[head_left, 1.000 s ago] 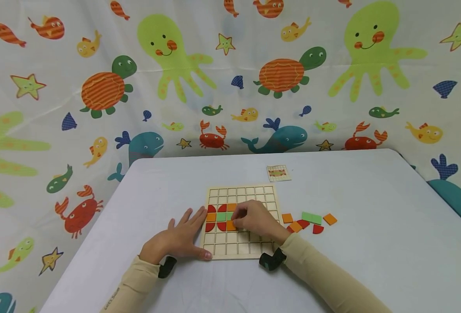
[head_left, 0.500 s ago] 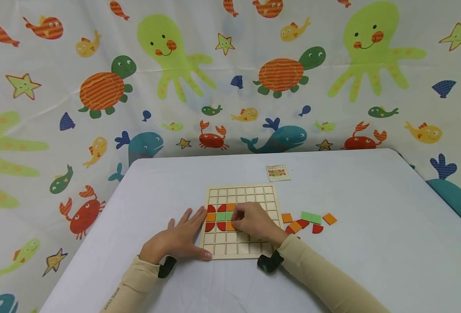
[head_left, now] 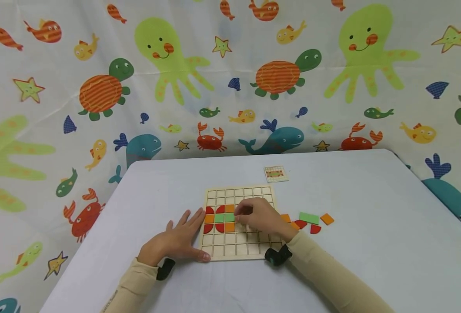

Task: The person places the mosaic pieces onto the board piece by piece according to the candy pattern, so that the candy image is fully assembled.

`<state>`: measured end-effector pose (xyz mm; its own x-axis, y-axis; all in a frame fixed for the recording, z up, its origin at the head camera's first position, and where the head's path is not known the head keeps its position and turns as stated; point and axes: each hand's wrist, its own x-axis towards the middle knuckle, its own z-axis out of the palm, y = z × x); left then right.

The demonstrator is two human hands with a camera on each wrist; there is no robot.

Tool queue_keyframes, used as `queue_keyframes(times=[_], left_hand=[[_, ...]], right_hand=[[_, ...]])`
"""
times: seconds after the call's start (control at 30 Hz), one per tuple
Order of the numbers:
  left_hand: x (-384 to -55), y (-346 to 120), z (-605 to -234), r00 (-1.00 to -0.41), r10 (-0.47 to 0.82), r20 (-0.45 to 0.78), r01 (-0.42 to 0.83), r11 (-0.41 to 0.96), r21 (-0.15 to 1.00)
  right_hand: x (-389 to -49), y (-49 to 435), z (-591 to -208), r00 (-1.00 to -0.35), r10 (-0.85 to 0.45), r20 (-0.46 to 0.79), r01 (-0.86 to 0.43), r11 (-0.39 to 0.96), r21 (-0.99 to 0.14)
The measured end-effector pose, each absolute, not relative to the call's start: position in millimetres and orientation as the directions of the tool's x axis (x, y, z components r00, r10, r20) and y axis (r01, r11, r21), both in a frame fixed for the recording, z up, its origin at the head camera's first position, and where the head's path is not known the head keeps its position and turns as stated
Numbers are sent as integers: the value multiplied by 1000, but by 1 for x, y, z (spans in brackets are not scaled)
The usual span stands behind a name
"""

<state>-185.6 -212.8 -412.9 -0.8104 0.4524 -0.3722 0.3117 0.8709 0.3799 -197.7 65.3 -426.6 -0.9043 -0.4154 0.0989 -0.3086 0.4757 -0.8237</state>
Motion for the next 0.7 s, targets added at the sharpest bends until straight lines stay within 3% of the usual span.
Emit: queue_keyframes(times=[0.43,0.7], left_hand=[[-184,-210,-411,-826,423,-371,290,885,365],[-185,-211,-410,-828,419,-372,289,888,358]], right_hand=[[-202,115,-403,-912,-396,105,-287,433,-854],[-201,143,-397,-927,-367,84,-276,512,-814]])
